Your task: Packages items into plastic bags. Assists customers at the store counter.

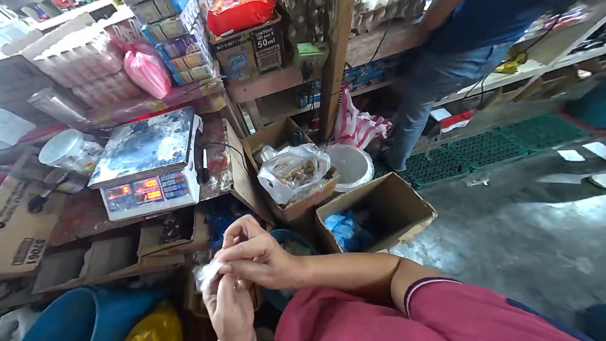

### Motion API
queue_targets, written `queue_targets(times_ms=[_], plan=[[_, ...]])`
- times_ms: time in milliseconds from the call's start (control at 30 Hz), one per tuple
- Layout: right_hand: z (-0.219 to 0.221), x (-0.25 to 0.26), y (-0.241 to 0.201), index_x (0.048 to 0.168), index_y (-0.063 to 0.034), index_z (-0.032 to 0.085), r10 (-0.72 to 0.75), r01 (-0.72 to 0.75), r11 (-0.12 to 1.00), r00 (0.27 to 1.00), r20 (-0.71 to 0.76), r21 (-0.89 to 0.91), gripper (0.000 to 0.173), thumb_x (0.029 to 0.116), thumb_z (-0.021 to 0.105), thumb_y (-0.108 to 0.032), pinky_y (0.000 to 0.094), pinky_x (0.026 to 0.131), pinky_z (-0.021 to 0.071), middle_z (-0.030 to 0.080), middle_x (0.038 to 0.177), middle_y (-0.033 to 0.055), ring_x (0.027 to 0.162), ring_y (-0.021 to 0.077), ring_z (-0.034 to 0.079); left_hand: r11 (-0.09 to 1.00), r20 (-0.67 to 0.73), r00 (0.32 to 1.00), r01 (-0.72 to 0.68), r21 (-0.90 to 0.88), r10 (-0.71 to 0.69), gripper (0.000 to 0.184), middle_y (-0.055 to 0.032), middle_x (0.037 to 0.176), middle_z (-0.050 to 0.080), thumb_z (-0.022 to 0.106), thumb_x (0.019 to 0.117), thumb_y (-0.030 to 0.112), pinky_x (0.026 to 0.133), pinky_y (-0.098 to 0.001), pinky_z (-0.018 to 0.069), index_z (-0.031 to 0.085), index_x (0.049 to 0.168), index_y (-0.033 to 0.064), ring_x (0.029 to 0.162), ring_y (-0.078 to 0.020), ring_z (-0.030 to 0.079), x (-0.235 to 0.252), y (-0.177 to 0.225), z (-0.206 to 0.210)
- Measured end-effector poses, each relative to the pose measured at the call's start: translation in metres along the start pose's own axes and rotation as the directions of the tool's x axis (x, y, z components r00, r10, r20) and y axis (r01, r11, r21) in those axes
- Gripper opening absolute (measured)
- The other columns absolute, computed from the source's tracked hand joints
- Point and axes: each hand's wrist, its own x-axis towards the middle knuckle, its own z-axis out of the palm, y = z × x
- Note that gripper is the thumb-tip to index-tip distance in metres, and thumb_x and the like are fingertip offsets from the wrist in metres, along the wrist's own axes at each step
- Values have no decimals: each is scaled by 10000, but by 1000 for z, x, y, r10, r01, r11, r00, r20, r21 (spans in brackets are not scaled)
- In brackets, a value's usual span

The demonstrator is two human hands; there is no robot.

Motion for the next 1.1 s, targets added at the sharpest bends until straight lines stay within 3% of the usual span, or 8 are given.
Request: queue_targets(times_ms=[100, 233, 433, 633, 767, 867, 1000, 1100], plan=[[0, 7, -8, 969, -53, 812, 86, -89, 993, 995, -41, -74, 155, 954, 679, -131, 326, 982, 399, 655, 948, 70, 1071, 157, 546, 996, -2, 999, -41, 84, 41, 360, 176, 868, 741, 449, 1008, 136, 654, -118, 543, 769, 998, 301, 738, 78, 662, -7, -5, 9], [-5, 11, -4, 975, -45, 812, 106, -96, 978, 994, 42, -184, 146, 936, 692, -116, 412, 971, 405, 705, 918, 69, 1017, 194, 601, 994, -71, 993, 102, 48, -98, 419, 118, 909, 759, 332, 1030, 163, 716, -176, 585, 740, 996, 249, 820, 28, 702, -9, -8, 8], [-20, 14, 5, 953, 1, 794, 244, -235, 969, 959, 145, -76, 155, 951, 680, -104, 329, 916, 452, 707, 920, 75, 956, 128, 612, 967, 143, 958, 235, 101, -247, 240, 151, 617, 616, 573, 1009, 368, 463, -122, 472, 763, 889, 283, 480, 63, 534, -13, -11, -13], [-16, 15, 11, 918, -31, 788, -20, 13, 979, 999, -33, -204, 117, 932, 687, -87, 352, 1002, 426, 691, 869, 48, 977, 139, 616, 921, 319, 935, 21, 389, -156, 280, 181, 619, 515, 463, 1082, 374, 488, -89, 440, 654, 901, 281, 516, 93, 485, -8, -17, -7], [-60, 46, 16, 1055, 20, 757, 304, -294, 951, 945, 120, -97, 233, 1022, 581, -129, 277, 892, 532, 713, 1012, 87, 950, 91, 653, 831, 314, 947, -124, 543, -64, 341, 119, 789, 602, 398, 1094, 274, 650, -115, 505, 630, 867, 170, 693, 58, 567, -12, -37, -15], [-130, 70, 52, 1319, -17, 624, 465, -467, 882, 884, -43, -61, 340, 1079, 474, -205, 329, 874, 577, 694, 1133, 82, 929, 106, 675, 917, 132, 983, 67, 392, -128, 373, 69, 943, 716, 388, 1101, 301, 786, -225, 594, 716, 964, 190, 856, -43, 689, -26, -55, -28], [-166, 67, 101, 1039, -9, 663, 558, -677, 721, 694, -455, -148, 504, 1097, 415, -444, 367, 717, 534, 653, 884, 79, 764, 144, 615, 897, -132, 978, 199, 395, -159, 361, 23, 936, 754, 358, 1099, 161, 770, -274, 629, 706, 1105, 68, 820, -85, 728, -26, -46, -41], [-134, 78, 122, 1255, 94, 567, 639, -691, 656, 723, -262, -305, 340, 1100, 429, -177, 468, 852, 562, 620, 1169, 256, 947, 310, 664, 808, -215, 975, 171, 564, -57, 319, 17, 997, 745, 407, 1066, 105, 825, -223, 598, 706, 1068, -3, 876, -24, 704, -25, -40, -46]])
